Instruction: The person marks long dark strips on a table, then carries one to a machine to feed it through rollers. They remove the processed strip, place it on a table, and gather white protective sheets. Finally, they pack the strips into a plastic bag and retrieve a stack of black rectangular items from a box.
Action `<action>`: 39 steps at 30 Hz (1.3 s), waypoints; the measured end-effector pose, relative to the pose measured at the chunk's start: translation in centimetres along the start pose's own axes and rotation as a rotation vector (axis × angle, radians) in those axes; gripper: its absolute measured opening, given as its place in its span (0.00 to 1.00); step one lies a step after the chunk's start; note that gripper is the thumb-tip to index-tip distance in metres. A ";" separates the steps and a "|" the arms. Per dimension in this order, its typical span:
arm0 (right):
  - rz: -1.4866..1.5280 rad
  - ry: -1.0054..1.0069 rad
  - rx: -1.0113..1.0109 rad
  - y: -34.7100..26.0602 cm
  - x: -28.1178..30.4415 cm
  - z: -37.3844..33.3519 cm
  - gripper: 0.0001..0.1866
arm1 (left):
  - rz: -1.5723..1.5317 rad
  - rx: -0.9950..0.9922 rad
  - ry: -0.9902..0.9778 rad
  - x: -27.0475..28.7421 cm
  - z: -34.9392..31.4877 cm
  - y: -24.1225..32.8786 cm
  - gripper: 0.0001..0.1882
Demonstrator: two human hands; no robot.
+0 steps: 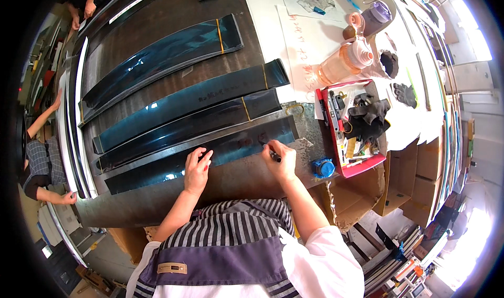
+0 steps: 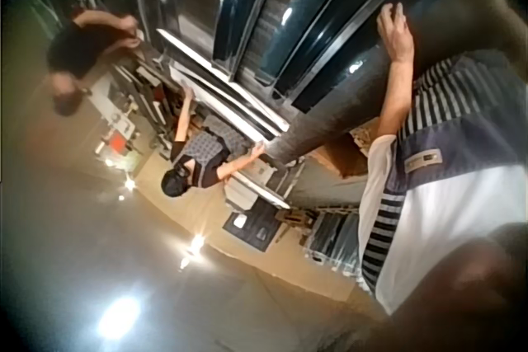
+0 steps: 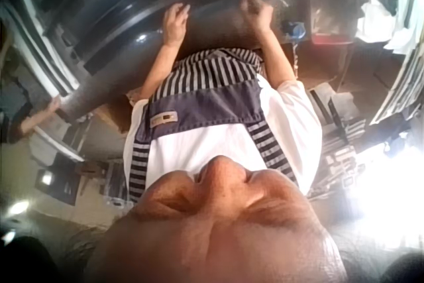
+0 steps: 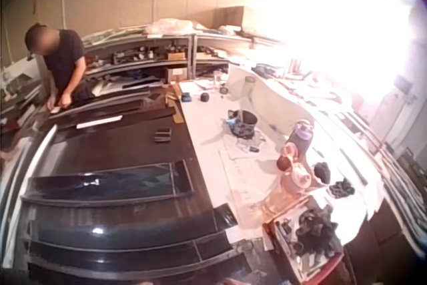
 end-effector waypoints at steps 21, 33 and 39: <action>-0.105 0.107 -0.069 2.4 2.3 1.2 0.05 | 0.018 -0.009 -0.012 -0.1 0.0 0.0 0.21; 0.280 0.054 -0.333 0.4 4.9 -0.8 0.04 | -0.321 0.220 -0.076 2.0 0.2 3.1 0.10; 0.784 -0.405 -0.577 -4.7 3.8 -3.6 0.11 | -0.753 0.459 -0.412 1.1 -1.5 5.9 0.08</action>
Point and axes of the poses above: each hand's wrist, its own z-axis towards the middle knuckle, its own x-axis out of the back of the hand, y = z × x, the point moved 3 cm from there along z, towards the middle knuckle, and after that the axes turned 5 degrees about -z, right-handed, at the moved point
